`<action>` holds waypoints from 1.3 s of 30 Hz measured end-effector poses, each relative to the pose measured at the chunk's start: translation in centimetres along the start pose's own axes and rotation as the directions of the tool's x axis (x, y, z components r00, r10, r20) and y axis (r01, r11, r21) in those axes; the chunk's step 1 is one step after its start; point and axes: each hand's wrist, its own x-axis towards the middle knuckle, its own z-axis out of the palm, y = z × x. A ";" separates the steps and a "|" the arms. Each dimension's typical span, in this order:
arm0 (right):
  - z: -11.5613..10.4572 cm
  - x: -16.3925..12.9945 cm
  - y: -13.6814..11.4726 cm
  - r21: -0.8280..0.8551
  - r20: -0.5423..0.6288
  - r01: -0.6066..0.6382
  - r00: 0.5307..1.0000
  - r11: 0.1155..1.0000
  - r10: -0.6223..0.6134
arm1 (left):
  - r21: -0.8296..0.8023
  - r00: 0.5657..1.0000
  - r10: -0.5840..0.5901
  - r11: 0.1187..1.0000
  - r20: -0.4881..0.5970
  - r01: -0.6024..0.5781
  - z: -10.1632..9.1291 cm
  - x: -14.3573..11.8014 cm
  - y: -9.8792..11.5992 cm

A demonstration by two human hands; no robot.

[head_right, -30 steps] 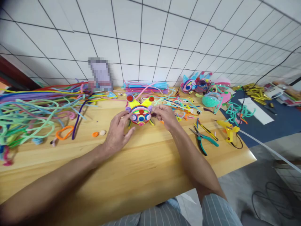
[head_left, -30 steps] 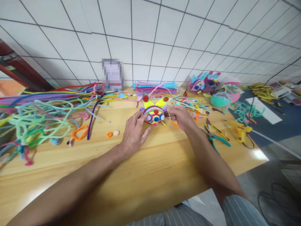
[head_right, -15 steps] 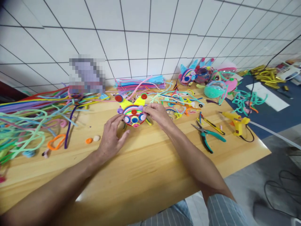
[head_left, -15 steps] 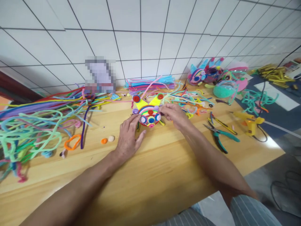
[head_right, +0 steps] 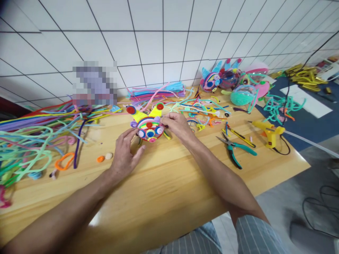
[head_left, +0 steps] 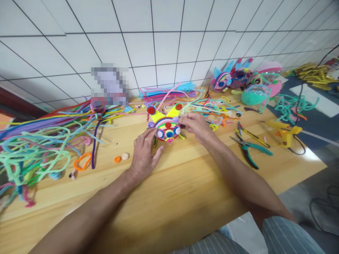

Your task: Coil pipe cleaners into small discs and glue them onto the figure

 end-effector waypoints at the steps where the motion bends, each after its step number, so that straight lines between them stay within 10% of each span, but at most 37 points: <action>1: 0.0 -0.2 -0.2 0.017 -0.007 0.007 1.000 1.000 -0.007 | 0.002 1.000 -0.007 1.000 0.002 0.007 0.0 0.0 -0.1; 9: -1.1 -3.7 -2.6 0.049 0.068 0.181 0.981 0.982 -0.184 | -0.219 0.983 -0.083 0.975 -0.162 0.046 -1.2 0.2 -0.2; 16: -0.6 -11.4 -1.3 -0.248 0.175 0.334 0.939 0.909 -0.296 | -0.525 0.926 0.028 0.830 0.376 0.188 -3.3 0.7 5.8; 28: 0.3 -17.8 3.8 -0.310 0.141 0.383 0.924 0.870 -0.356 | -0.642 0.815 -0.151 0.543 0.560 0.542 -3.3 -5.0 9.8; 39: -0.4 -17.6 5.3 -0.389 0.226 0.442 0.896 0.808 -0.381 | -0.385 0.884 -0.159 0.856 0.440 0.346 -2.3 -6.1 10.4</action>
